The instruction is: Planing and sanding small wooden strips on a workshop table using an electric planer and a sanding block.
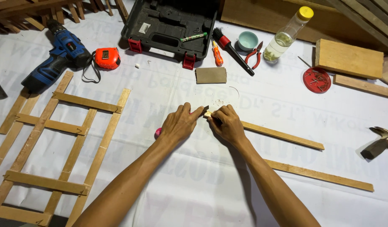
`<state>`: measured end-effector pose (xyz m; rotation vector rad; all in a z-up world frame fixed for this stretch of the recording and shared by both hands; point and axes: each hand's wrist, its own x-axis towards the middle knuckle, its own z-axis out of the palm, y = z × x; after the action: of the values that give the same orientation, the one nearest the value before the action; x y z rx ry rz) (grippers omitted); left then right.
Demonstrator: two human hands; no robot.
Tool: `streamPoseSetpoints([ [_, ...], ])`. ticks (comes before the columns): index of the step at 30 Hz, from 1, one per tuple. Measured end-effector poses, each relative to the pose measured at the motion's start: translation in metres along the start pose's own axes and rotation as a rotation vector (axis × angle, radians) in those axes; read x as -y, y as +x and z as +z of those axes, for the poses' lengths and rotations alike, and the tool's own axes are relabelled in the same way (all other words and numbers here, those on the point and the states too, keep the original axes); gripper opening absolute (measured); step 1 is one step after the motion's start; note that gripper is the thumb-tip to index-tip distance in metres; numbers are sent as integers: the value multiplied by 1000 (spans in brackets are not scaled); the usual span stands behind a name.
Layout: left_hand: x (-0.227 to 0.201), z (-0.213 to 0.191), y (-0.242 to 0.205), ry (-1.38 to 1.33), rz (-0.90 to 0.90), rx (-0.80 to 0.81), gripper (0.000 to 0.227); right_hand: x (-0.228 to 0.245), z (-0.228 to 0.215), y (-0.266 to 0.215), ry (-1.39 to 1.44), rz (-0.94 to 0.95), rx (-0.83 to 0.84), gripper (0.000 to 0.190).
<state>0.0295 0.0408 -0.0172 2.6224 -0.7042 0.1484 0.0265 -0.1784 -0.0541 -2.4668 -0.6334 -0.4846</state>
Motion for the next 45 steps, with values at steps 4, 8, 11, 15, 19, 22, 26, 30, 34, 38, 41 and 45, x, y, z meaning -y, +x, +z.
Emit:
streamPoseSetpoints([
  [4,5,-13,-12,-36,-10,-50,46,14,-9,-3,6,-24,-36,12],
  [8,9,-19,-25,-17,5,38,51,9,-12,-9,-47,-91,20,18],
  [11,16,-19,-25,-37,69,-18,42,7,-14,-6,-99,-127,56,32],
  [15,38,-12,-9,7,230,-104,29,32,-27,20,-207,-235,101,57],
  [19,44,-16,15,25,202,-118,26,32,-12,40,-294,-216,241,71],
  [22,49,-9,26,39,183,-152,30,24,0,48,-332,-121,343,75],
  [26,58,1,30,-40,137,-131,28,13,12,52,-304,-79,406,75],
  [30,47,-10,27,-33,151,-211,33,15,15,53,-305,-63,424,78],
  [34,45,-1,17,-43,100,-168,37,18,14,51,-304,-50,400,80],
  [38,40,-12,6,37,152,-180,43,16,15,49,-266,-25,394,78],
  [41,35,-33,-5,93,191,-206,48,17,-2,47,-241,-40,375,72],
  [45,51,-37,-17,155,211,-174,27,5,-31,33,-226,-91,335,64],
])
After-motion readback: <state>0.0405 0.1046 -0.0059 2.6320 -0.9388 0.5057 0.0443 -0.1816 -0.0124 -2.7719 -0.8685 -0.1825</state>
